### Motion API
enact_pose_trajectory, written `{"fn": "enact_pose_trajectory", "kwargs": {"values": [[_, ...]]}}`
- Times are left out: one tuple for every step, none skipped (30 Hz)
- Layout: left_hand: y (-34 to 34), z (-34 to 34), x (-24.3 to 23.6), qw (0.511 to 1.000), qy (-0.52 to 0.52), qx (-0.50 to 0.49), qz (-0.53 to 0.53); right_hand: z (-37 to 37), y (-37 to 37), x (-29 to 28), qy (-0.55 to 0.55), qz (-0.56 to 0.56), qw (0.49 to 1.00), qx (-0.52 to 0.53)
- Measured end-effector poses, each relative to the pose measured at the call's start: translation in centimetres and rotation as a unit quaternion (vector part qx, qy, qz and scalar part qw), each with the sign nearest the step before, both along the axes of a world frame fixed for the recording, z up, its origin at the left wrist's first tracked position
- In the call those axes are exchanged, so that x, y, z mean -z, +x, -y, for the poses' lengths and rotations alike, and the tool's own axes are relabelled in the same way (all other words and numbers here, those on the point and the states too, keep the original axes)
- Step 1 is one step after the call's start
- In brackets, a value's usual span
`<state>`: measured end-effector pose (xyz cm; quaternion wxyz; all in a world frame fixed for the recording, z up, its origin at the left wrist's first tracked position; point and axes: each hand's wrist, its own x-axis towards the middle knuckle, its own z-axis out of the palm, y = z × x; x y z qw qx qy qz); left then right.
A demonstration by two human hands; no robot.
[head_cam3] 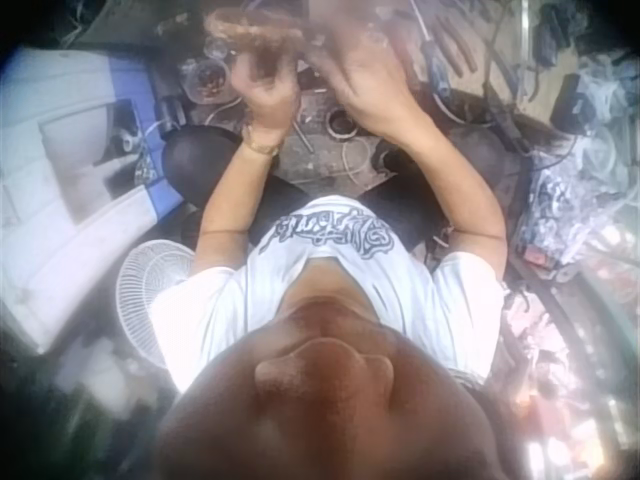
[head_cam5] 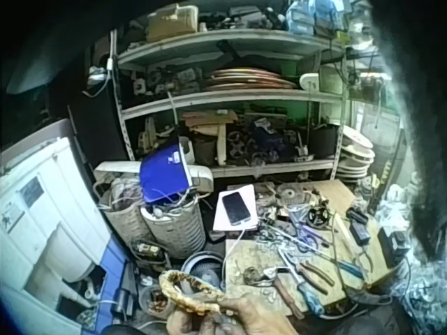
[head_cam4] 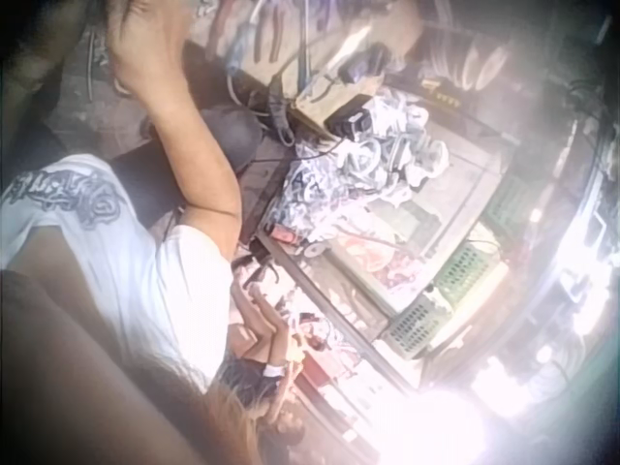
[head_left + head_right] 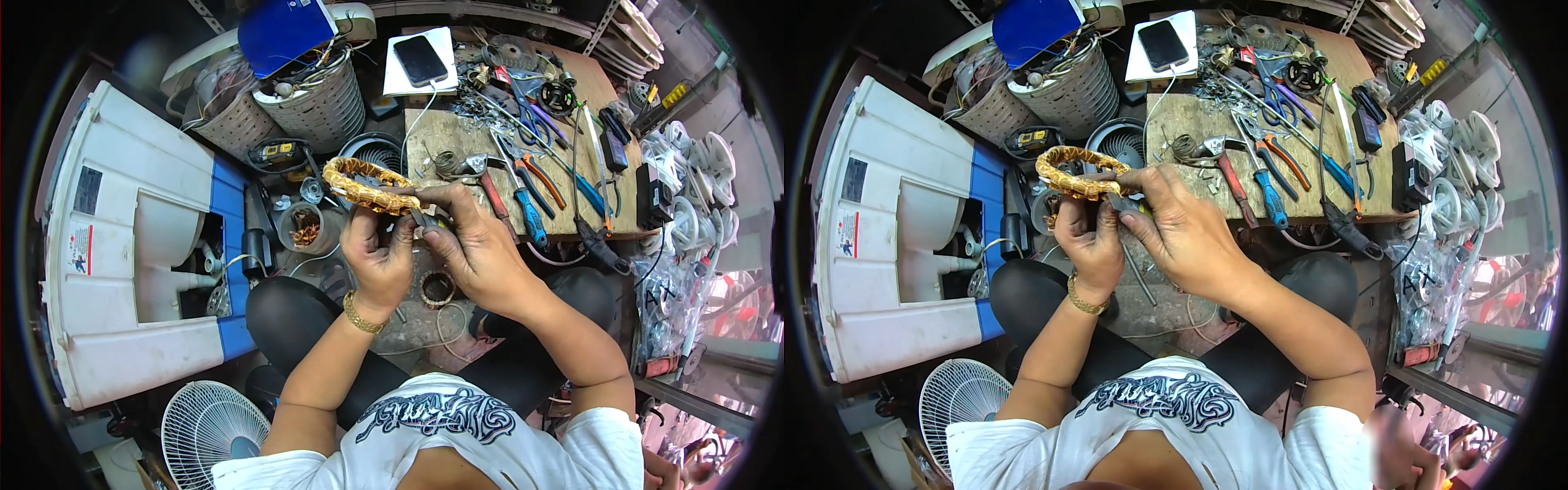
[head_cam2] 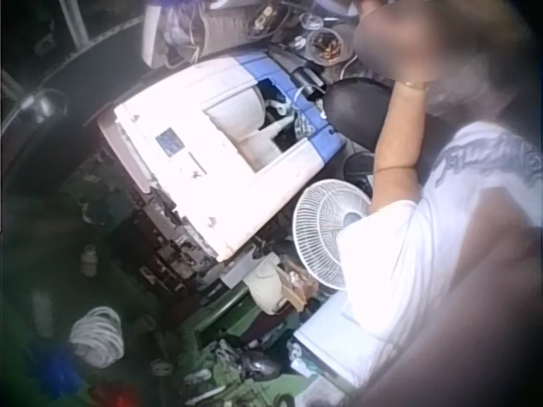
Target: The person removes tape from a copper wire coil by hand and using pliers, then cuts the tape with a cutter.
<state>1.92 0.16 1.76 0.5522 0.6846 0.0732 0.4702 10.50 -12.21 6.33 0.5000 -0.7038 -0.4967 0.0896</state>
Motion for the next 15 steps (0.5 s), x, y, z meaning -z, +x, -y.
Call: {"fn": "enact_pose_trajectory", "kwargs": {"values": [[0.04,0.03,0.11,1.0,0.001,-0.002,0.0,-0.11,-0.18,0.14,0.008,-0.004,1.0,0.008],[0.08,0.06,0.22,1.0,0.003,-0.004,0.001,-0.24,-0.42,0.26,0.016,-0.009,1.0,0.015],[0.12,0.06,0.25,1.0,0.009,-0.012,0.002,-0.39,-0.58,0.24,0.025,-0.013,0.999,0.022],[0.21,0.07,0.29,1.0,0.015,-0.02,0.003,-0.44,-0.62,0.1,0.014,-0.026,0.999,0.021],[0.27,0.04,0.26,0.999,0.021,-0.028,0.003,-0.47,-0.65,-0.13,0.002,-0.04,0.999,0.021],[0.36,-0.02,0.2,0.999,0.03,-0.03,0.004,-0.45,-0.64,-0.23,-0.011,-0.053,0.998,0.022],[0.4,-0.15,0.1,0.999,0.039,-0.032,0.004,-0.46,-0.61,-0.21,-0.001,-0.036,0.999,0.02],[0.37,-0.28,0.01,0.998,0.048,-0.034,0.005,-0.49,-0.54,-0.16,0.008,-0.019,1.0,0.018],[0.34,-0.5,-0.05,0.998,0.049,-0.027,0.017,-0.45,-0.41,-0.14,0.017,-0.001,1.0,0.018],[0.3,-0.74,-0.18,0.998,0.049,-0.02,0.03,-0.32,-0.33,-0.19,0.016,0.003,1.0,0.011],[0.25,-0.79,-0.38,0.998,0.051,-0.014,0.031,-0.13,-0.28,-0.27,0.015,0.007,1.0,0.005],[0.02,-0.66,-0.3,0.999,0.043,0.0,0.027,-0.03,-0.37,-0.26,0.014,0.009,1.0,-0.003],[-0.25,-0.48,-0.15,0.999,0.035,0.013,0.022,0.01,-0.42,-0.09,0.013,0.004,1.0,-0.007],[-0.46,-0.33,-0.04,0.999,0.027,0.027,0.018,0.04,-0.4,-0.04,0.015,0.002,1.0,-0.01],[-0.53,-0.18,-0.06,0.999,0.022,0.029,0.017,0.05,-0.33,-0.03,0.017,0.002,1.0,-0.013]]}}
